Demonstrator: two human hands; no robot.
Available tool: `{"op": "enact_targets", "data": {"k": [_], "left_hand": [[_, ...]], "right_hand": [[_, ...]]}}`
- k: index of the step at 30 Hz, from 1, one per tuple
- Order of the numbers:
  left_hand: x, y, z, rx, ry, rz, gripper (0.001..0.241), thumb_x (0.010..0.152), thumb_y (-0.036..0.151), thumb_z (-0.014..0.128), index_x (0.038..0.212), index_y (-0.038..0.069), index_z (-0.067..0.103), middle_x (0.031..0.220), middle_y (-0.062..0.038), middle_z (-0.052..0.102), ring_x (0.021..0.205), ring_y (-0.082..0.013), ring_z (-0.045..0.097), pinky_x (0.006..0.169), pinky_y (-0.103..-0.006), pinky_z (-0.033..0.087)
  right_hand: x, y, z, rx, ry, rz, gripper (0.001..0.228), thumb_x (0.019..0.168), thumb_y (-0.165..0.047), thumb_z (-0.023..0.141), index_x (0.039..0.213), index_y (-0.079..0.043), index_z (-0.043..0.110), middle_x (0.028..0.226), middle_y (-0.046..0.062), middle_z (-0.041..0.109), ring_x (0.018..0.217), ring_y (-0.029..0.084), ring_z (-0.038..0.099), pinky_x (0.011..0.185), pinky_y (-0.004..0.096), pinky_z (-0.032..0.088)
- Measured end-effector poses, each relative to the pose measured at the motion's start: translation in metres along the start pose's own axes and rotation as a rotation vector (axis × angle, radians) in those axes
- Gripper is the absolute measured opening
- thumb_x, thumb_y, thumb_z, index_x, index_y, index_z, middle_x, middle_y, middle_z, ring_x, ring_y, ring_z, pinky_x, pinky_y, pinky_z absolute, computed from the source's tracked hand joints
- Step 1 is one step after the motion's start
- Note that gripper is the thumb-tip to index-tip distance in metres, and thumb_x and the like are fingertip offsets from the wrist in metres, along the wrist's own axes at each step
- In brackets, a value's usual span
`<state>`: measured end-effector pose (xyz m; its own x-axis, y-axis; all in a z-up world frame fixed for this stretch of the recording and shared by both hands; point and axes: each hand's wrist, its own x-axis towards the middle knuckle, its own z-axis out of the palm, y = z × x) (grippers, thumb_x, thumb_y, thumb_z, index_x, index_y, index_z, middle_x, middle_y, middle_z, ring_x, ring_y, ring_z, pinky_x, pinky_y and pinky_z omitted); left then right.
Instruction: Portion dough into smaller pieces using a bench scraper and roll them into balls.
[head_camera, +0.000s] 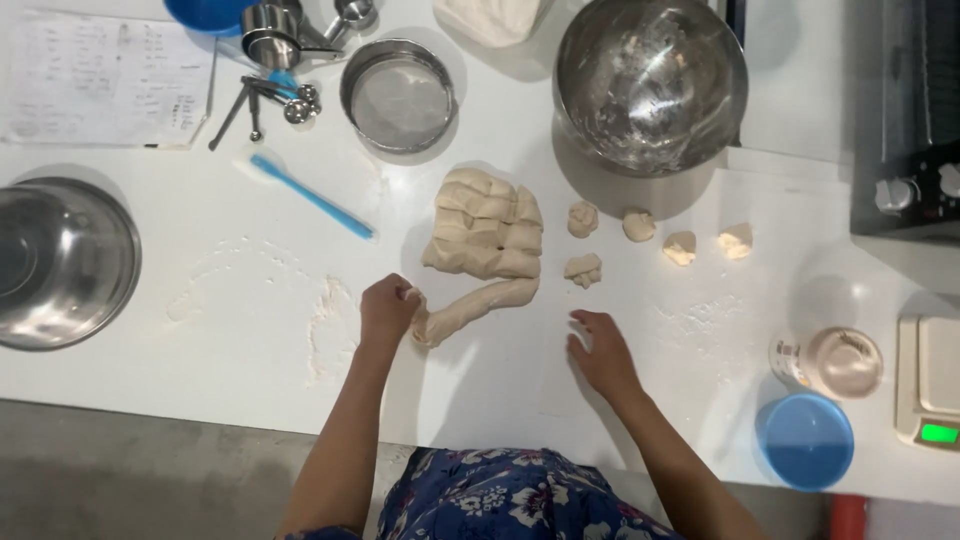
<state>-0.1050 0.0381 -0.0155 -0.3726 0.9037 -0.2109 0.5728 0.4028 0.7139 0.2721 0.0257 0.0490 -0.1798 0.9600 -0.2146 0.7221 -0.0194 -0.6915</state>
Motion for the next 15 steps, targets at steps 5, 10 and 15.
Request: {"op": "enact_targets", "data": {"k": [5,10,15], "left_hand": [[-0.015,0.038,-0.038,0.212,-0.038,-0.001,0.032,0.076,0.021,0.082,0.106,0.012,0.077,0.107,-0.016,0.067,0.097,-0.0336,0.066,0.080,-0.0436,0.057],[-0.016,0.014,-0.026,0.495,0.076,0.396,0.057,0.074,0.021,0.083,0.127,0.006,0.069,0.139,-0.020,0.058,0.115,-0.0349,0.056,0.088,-0.0446,0.053],[-0.046,0.045,-0.004,0.248,-0.270,0.631,0.076,0.070,0.023,0.083,0.134,-0.008,0.055,0.126,-0.024,0.060,0.113,-0.0421,0.058,0.093,-0.0519,0.045]], "right_hand": [[0.000,-0.060,0.021,0.113,-0.097,-0.007,0.035,0.092,-0.017,0.066,0.126,-0.012,0.066,0.127,0.012,0.063,0.113,0.029,0.065,0.099,0.039,0.053],[-0.008,-0.024,0.036,-0.032,0.060,-0.019,0.047,0.090,-0.020,0.068,0.136,-0.012,0.061,0.134,0.014,0.058,0.127,0.032,0.054,0.110,0.046,0.045],[-0.019,-0.017,0.028,-0.396,0.018,0.676,0.125,0.074,-0.062,0.083,0.162,-0.012,0.009,0.149,0.031,0.032,0.136,0.044,0.035,0.102,0.061,0.040]]}}
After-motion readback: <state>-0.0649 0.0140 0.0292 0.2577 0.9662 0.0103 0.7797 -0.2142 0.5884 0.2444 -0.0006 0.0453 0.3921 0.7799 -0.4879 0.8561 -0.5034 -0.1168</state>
